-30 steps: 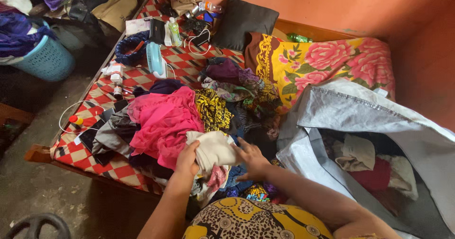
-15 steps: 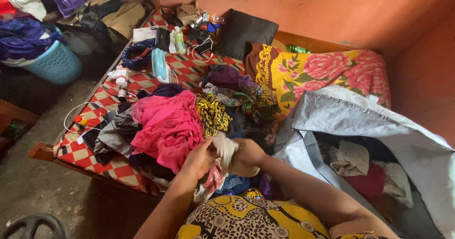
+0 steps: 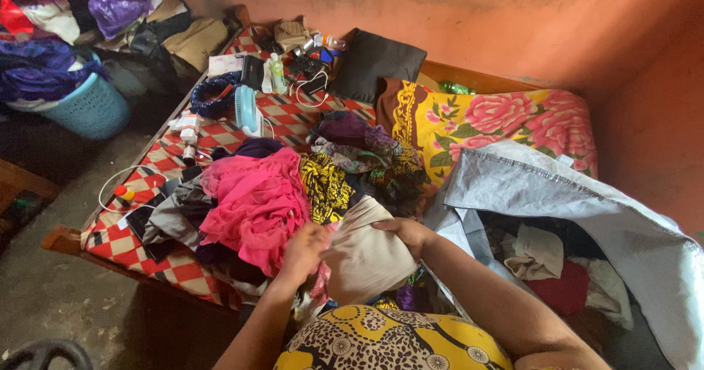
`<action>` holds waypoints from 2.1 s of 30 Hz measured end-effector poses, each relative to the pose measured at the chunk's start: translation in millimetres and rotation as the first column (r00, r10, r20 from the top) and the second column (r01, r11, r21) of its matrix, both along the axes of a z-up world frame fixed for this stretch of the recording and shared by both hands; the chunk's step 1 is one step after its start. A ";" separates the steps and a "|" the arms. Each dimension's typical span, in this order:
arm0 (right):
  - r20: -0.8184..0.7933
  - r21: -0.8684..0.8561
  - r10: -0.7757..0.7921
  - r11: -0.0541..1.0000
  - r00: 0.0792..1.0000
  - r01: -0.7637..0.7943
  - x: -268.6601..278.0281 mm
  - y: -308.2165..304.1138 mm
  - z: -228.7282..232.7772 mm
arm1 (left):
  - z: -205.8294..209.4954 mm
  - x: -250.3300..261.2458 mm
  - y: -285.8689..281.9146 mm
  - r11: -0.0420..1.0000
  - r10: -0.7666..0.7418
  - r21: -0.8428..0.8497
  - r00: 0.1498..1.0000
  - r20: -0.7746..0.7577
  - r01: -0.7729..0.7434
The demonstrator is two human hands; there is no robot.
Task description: The person folds various clothing items including a blue sequined garment, a white top, and a yellow patterned cloth by hand, then places them into a large grey bag.
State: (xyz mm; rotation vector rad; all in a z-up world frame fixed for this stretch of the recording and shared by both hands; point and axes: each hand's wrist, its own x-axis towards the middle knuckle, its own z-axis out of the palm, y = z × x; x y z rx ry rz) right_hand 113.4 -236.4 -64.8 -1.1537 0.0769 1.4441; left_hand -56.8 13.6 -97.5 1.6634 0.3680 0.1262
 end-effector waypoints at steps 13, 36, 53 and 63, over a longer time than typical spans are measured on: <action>-0.231 0.332 -0.197 0.905 0.953 0.268 -45.0 11.6 57.6 | 82.7 14.4 -59.3 0.535 -0.362 0.828 0.839 0.406 -0.170; -0.331 0.293 -0.263 0.884 0.906 0.364 -54.1 8.5 35.5 | 33.7 36.4 -77.0 0.138 -0.111 -0.983 0.988 0.110 0.125; 0.076 0.285 -0.657 0.735 0.750 0.615 -55.9 -57.7 34.2 | 53.2 72.9 -114.5 0.873 -0.407 -0.349 0.902 -0.140 0.340; -0.038 0.291 -0.667 0.705 0.744 0.647 -76.9 -169.0 20.0 | 38.7 99.7 -189.6 0.800 -0.511 -0.531 0.780 -0.362 0.278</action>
